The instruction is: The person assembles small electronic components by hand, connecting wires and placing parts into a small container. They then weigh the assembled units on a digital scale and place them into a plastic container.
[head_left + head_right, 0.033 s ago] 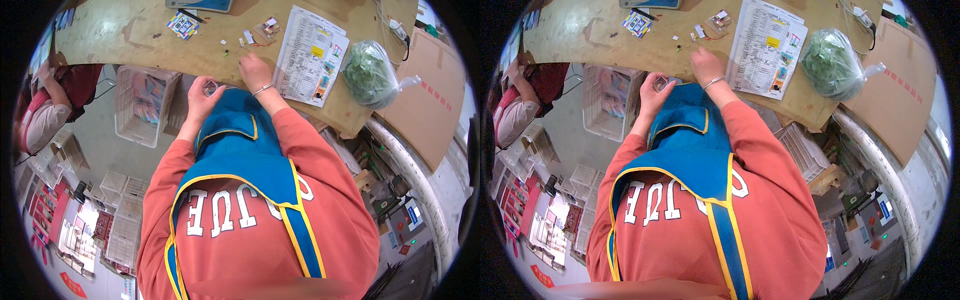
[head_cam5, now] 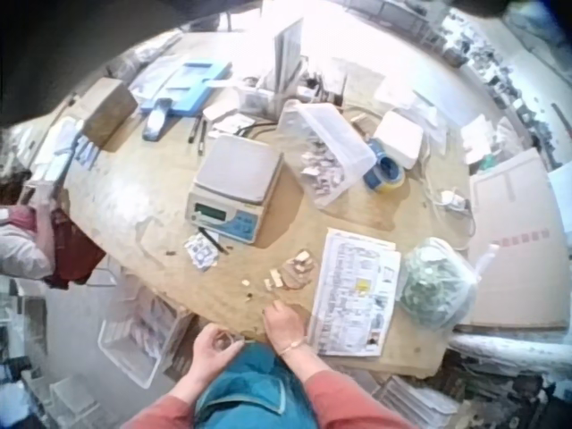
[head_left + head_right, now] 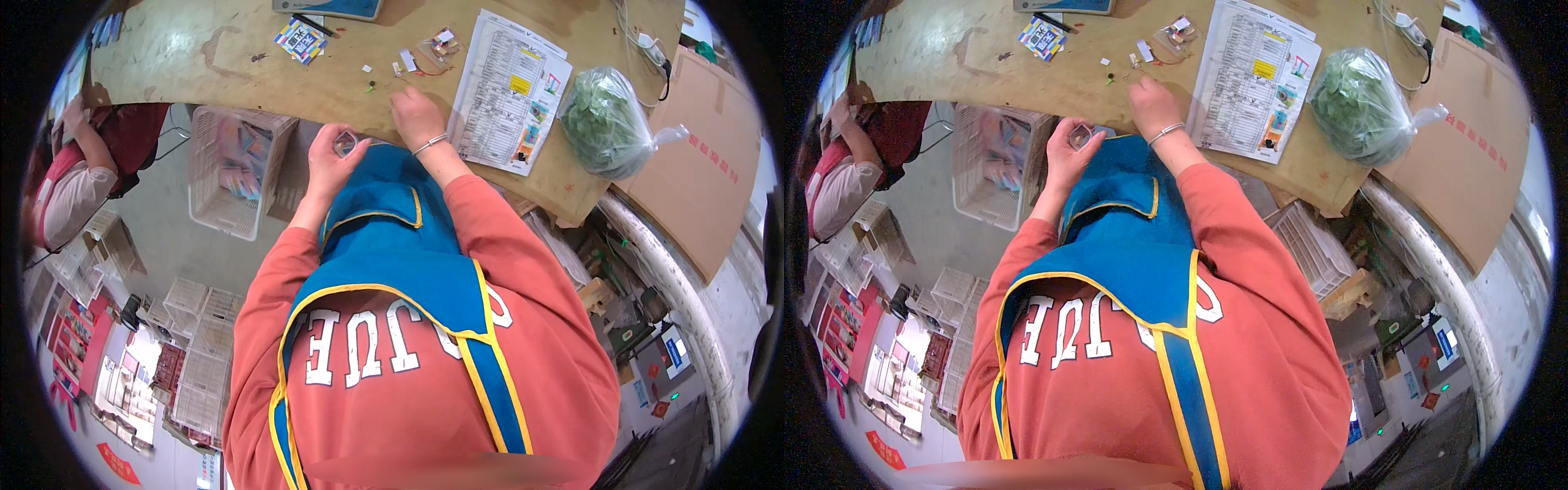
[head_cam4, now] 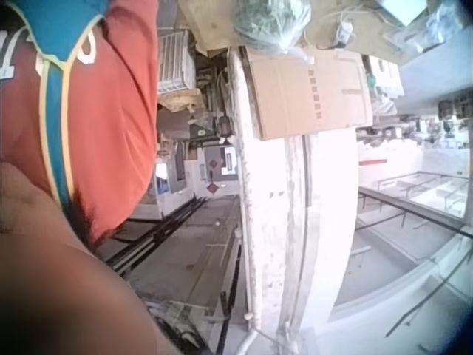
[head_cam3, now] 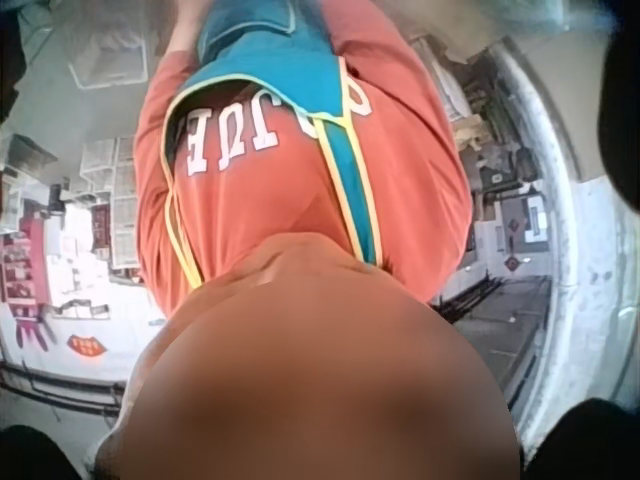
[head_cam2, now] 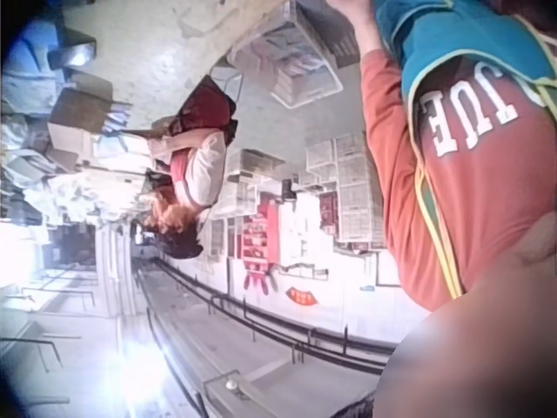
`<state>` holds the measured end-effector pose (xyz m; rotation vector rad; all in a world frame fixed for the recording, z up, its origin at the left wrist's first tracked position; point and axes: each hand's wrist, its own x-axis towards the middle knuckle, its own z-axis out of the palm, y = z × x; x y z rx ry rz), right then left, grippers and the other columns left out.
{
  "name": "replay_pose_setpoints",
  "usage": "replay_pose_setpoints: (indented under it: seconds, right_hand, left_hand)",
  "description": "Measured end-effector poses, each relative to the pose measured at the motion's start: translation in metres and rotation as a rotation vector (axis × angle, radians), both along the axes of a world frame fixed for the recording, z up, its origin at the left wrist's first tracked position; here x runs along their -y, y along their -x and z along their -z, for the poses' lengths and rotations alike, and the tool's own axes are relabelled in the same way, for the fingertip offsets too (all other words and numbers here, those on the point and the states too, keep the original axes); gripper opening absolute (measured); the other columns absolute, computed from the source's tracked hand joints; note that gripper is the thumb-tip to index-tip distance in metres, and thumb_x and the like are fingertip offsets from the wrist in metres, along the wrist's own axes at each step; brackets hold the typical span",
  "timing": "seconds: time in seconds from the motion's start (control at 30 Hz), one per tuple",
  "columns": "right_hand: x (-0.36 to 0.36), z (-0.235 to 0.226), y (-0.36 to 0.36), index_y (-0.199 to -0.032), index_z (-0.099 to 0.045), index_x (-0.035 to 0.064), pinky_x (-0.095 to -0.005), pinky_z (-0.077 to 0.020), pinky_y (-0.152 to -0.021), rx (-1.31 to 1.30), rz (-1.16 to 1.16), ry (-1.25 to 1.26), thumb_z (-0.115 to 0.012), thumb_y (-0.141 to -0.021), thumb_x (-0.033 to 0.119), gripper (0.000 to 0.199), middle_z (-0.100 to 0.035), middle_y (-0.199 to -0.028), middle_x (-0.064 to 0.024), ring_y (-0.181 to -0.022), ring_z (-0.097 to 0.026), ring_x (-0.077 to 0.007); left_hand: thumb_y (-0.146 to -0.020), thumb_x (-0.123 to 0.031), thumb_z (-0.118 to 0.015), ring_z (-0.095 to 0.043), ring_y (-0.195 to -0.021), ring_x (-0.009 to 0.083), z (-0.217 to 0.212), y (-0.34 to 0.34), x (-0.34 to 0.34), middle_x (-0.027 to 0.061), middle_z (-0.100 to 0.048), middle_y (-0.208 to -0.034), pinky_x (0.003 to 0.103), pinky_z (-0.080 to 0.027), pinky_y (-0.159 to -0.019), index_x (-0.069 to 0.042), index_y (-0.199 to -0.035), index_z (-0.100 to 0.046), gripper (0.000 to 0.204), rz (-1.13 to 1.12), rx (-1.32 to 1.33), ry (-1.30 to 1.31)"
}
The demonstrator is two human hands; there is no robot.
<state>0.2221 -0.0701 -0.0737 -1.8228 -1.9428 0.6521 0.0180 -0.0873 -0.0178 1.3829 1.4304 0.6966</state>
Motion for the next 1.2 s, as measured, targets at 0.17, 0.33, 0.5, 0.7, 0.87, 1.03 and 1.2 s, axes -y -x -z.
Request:
replay_pose_setpoints:
  seconds: [0.17, 0.33, 0.5, 0.7, 0.87, 1.03, 1.2]
  right_hand:
    - [-0.007, -0.004, 0.007, -0.083, -0.062, 0.0081, -0.0457, -0.0562, -0.066, 0.016, 0.017, -0.015, -0.064, -0.081, 0.008, 0.002, -0.063, -0.088, -0.0139, -0.078, -0.067, -0.0359]
    - [-0.040, -0.011, 0.022, -0.083, -0.063, 0.0089, -0.0450, -0.0564, -0.064, -0.019, -0.019, -0.100, -0.061, -0.085, 0.010, 0.004, -0.064, -0.084, -0.0132, -0.077, -0.068, -0.0339]
    - [-0.066, -0.015, 0.024, -0.087, -0.067, 0.0103, -0.0436, -0.0580, -0.067, 0.181, -0.215, -0.020, -0.060, -0.084, 0.010, 0.007, -0.066, -0.086, -0.0132, -0.081, -0.070, -0.0332]
    - [-0.072, -0.021, 0.024, -0.085, -0.069, 0.0088, -0.0425, -0.0593, -0.070, 0.272, -0.293, 0.026, -0.062, -0.083, 0.011, 0.008, -0.068, -0.087, -0.0131, -0.082, -0.072, -0.0321]
    - [-0.079, -0.024, 0.024, -0.084, -0.072, 0.0086, -0.0410, -0.0598, -0.072, 0.284, -0.328, 0.072, -0.062, -0.084, 0.012, 0.010, -0.070, -0.087, -0.0124, -0.085, -0.074, -0.0298]
    - [-0.074, -0.054, 0.013, -0.084, -0.067, 0.0098, -0.0429, -0.0569, -0.066, -0.024, -0.142, -0.070, -0.067, -0.080, 0.012, 0.004, -0.067, -0.084, -0.0114, -0.078, -0.069, -0.0318]
    - [-0.043, -0.107, 0.009, -0.081, -0.065, 0.0117, -0.0428, -0.0544, -0.063, -0.373, -0.230, -0.189, -0.069, -0.077, 0.011, 0.006, -0.064, -0.080, -0.0088, -0.074, -0.067, -0.0306]
  left_hand:
    - [-0.080, -0.014, -0.084, -0.067, -0.084, 0.0189, -0.006, 0.000, -0.005, 0.0090, -0.066, -0.090, 0.031, -0.054, -0.078, -0.002, -0.095, -0.066, 0.027, 0.004, -0.014, -0.010]
    - [-0.080, -0.013, -0.084, -0.066, -0.084, 0.0188, -0.005, 0.006, -0.012, 0.0086, -0.066, -0.091, 0.031, -0.054, -0.079, -0.002, -0.095, -0.065, 0.027, -0.007, -0.042, -0.002]
    - [-0.081, -0.014, -0.084, -0.064, -0.086, 0.0165, -0.004, 0.012, -0.016, 0.0069, -0.065, -0.091, 0.031, -0.054, -0.081, -0.002, -0.096, -0.065, 0.028, -0.012, -0.032, -0.010]
    - [-0.083, -0.014, -0.084, -0.063, -0.086, 0.0154, -0.004, 0.015, -0.021, 0.0066, -0.064, -0.090, 0.030, -0.053, -0.081, -0.002, -0.097, -0.065, 0.027, -0.025, -0.040, 0.010]
    - [-0.085, -0.015, -0.083, -0.063, -0.085, 0.0109, -0.001, 0.015, -0.023, 0.0039, -0.068, -0.090, 0.027, -0.051, -0.079, -0.002, -0.098, -0.065, 0.026, 0.015, -0.101, -0.016]
    - [-0.084, -0.014, -0.083, -0.062, -0.086, 0.0107, -0.001, 0.006, -0.031, 0.0040, -0.068, -0.091, 0.027, -0.051, -0.079, -0.002, -0.099, -0.065, 0.027, 0.029, -0.121, -0.019]
    - [-0.083, -0.010, -0.080, -0.062, -0.090, 0.0109, -0.009, -0.010, -0.039, 0.0039, -0.068, -0.094, 0.027, -0.051, -0.080, -0.002, -0.102, -0.064, 0.026, 0.110, -0.054, -0.005]
